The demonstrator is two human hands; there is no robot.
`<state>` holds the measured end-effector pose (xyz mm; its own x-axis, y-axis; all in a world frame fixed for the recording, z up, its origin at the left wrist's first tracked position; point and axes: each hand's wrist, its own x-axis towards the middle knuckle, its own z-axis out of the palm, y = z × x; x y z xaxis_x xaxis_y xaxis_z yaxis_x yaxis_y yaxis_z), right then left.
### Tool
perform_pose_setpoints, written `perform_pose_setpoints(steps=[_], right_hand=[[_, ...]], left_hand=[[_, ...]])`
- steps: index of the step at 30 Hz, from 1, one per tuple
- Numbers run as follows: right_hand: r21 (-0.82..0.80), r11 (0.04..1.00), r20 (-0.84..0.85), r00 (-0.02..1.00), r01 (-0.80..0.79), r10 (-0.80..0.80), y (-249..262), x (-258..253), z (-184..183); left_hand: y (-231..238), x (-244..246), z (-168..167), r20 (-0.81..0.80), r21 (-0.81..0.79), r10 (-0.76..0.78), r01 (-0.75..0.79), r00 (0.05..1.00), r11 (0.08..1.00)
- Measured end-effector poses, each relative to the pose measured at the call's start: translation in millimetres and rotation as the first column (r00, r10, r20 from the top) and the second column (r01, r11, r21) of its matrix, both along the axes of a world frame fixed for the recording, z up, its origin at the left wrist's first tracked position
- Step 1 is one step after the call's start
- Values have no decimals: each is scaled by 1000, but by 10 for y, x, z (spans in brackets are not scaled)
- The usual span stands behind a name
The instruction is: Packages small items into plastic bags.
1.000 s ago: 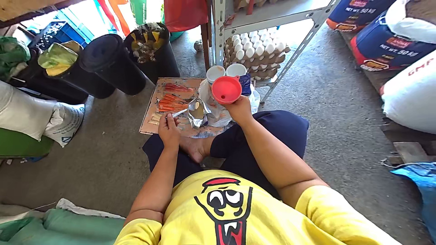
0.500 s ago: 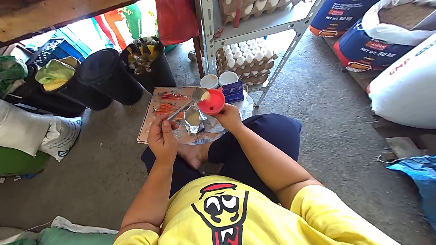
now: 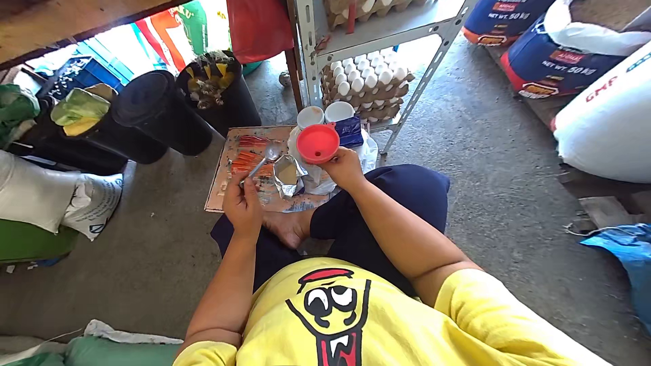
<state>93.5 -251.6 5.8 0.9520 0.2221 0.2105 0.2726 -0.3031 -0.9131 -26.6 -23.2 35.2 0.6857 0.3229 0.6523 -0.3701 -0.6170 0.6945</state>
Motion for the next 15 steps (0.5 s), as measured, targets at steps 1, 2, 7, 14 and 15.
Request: perform_pose_setpoints(steps=[1,2,7,14,15], right_hand=[[3,1000,-20,1000,-6,6,-12,13,41],[15,1000,-28,1000,-9,9,-23,33,80],[60,998,38,999,-1,-2,-55,105,290],[35,998,124,991,-58,53,-21,50,321],[19,998,162,985,-57,53,10,-52,400]], left_hand=[[36,24,-94,-95,29,4,-1,995,1000],[63,53,-185,-181,63,8,3,983,998],[93,165,-399,-518,202,55,60,854,978],[-161,255,231,-139,426,-87,139,986,894],[-210,271,366,-130,446,-169,210,977,870]])
